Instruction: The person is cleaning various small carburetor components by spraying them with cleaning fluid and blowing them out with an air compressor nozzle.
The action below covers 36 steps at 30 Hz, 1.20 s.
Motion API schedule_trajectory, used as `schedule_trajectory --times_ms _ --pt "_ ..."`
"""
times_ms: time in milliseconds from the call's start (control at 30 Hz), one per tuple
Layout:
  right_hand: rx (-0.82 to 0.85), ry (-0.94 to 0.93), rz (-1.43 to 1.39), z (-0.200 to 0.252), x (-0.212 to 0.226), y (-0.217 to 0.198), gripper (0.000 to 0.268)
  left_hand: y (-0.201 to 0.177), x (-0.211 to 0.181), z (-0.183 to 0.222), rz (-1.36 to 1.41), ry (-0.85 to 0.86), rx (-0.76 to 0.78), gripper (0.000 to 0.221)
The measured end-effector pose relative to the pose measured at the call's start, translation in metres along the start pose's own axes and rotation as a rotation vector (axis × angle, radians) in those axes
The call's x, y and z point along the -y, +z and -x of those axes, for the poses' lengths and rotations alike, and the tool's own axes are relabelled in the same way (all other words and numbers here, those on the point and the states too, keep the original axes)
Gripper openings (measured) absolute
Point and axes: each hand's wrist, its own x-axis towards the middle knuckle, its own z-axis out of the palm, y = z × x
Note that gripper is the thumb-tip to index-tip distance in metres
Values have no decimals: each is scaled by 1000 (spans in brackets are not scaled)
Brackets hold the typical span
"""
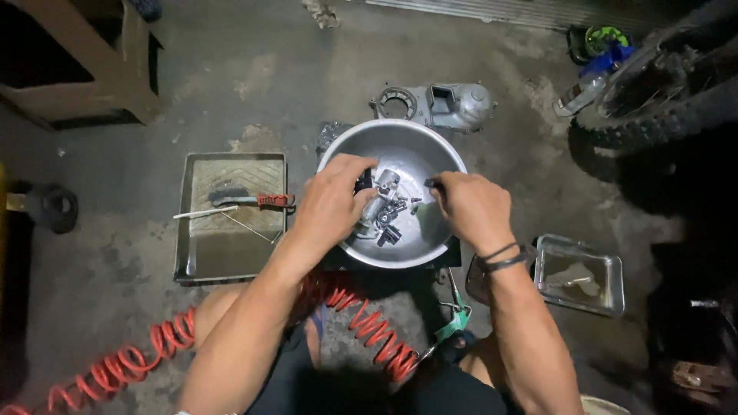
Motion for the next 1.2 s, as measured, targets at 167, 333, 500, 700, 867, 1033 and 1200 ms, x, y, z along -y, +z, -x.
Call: schedule_trajectory --times_ms 167,333,500,700,867,1033,1200 --pt "-112 -81 281 -28 -13 61 25 7 1 -2 285 1 -98 42" --pt "-69 -141 24 -31 -7 16 24 0 -5 -1 400 49 -118 44" --pt "21 -91 -1134 -3 -29 -30 29 -27 -9 -7 1109 29 -137 49" --pt "137 112 -32 -20 -14 15 24 15 11 -17 -185 -101 81 33" --pt "79 72 140 -54 -22 43 23 7 27 -17 179 -101 26 43" --pt "-20 -46 292 -83 -12 82 31 10 36 -28 531 -294 51 47" --pt "64 -42 361 -95 7 82 20 18 47 -34 716 -326 106 52"
